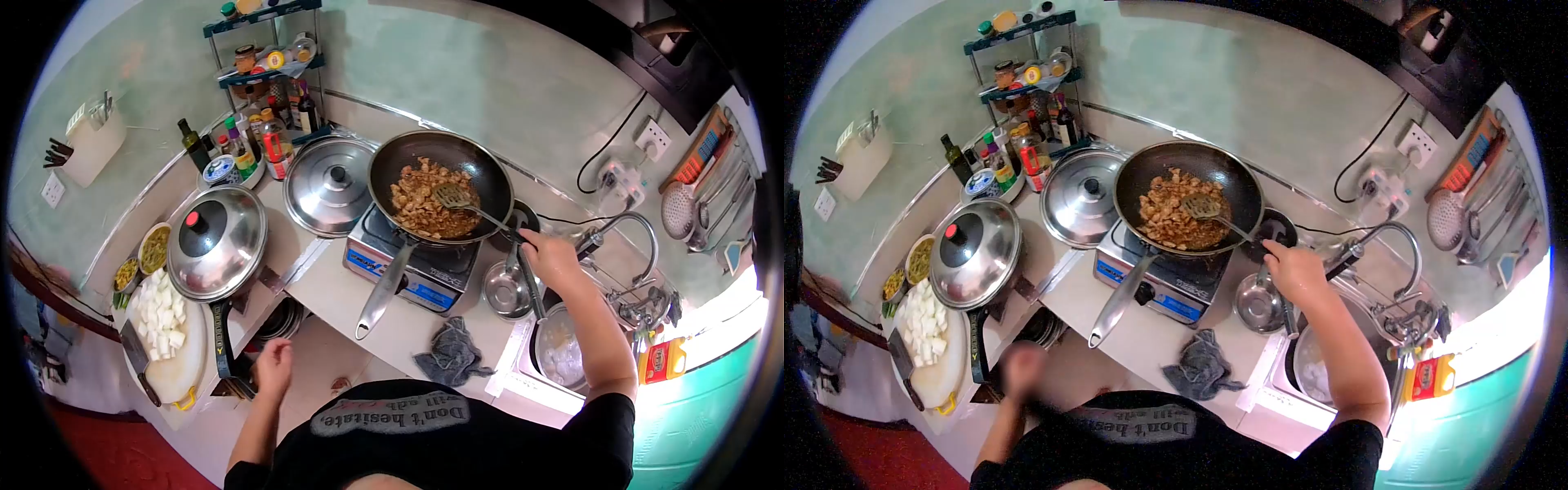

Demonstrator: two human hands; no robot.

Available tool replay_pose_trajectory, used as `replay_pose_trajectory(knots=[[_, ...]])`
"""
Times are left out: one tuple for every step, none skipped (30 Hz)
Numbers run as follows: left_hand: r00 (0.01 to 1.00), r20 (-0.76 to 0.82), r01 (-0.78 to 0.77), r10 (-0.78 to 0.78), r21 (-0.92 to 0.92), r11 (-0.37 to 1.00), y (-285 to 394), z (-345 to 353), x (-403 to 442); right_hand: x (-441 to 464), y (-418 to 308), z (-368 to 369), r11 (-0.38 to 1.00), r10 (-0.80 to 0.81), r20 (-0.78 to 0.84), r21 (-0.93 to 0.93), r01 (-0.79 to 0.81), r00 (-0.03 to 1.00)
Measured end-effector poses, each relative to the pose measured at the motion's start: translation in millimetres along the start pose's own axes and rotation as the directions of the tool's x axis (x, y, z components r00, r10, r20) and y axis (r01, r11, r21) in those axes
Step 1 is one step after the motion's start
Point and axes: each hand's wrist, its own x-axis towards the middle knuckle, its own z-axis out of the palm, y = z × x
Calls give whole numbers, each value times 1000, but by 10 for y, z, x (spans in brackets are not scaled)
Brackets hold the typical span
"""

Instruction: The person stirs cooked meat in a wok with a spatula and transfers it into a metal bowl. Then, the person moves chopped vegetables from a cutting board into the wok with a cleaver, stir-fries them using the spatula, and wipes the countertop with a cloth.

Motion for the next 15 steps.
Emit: replay_pose_trajectory(knots=[[994, -68, -83, 90, 92, 992, 195, -66, 25, -13, 16, -7, 1000, 3, 1, -7, -3, 1000], [994, -102, 33, -32, 7, 999, 419, -155, 57, -24, 5, -9, 998, 55, 51, -22, -54, 997], [980, -125, 148, -157, -79, 986, 607, -262, 112, -28, -7, -10, 994, 108, 101, -39, -105, 989], [985, -157, 66, -77, -74, 995, 693, -389, 190, -28, -14, -31, 988, 153, 196, -36, -148, 969], [982, -191, -15, 2, -66, 998, 749, -527, 283, -48, -9, -48, 988, 152, 203, -40, -147, 967], [974, -225, -22, 16, -25, 999, 805, -671, 404, -75, -1, -51, 984, 166, 205, 26, -175, 965], [962, -272, -22, 27, 23, 1000, 845, -854, 526, -90, -19, -27, 976, 166, 213, 100, -191, 963], [962, -255, -87, 94, 37, 995, 848, -1035, 701, -102, 42, 10, 987, 123, 155, 86, -138, 980], [956, -245, -153, 161, 54, 987, 857, -1222, 905, -17, -176, -227, 945, 301, 282, 37, -324, 911], [945, -272, -162, 183, 100, 982, 916, -1389, 1114, -20, 49, -71, 974, 224, 129, -11, -224, 966], [933, -294, -173, 209, 144, 974, 989, -1524, 1356, 68, -63, -203, 964, 264, 84, 18, -266, 961], [932, -296, -161, 207, 172, 972, 1039, -1658, 1617, 129, -81, -291, 987, 158, -39, -19, -159, 987], [936, -288, -149, 204, 201, 968, 1077, -1810, 1891, 245, -386, -473, 979, 201, -50, 34, -199, 978], [927, -300, -141, 224, 276, 951, 1058, -1915, 2206, 368, -700, -666, 967, 248, -65, 83, -243, 966], [921, -304, -132, 244, 345, 929, 995, -1991, 2551, 516, -924, -791, 969, 241, -70, 78, -236, 968]])
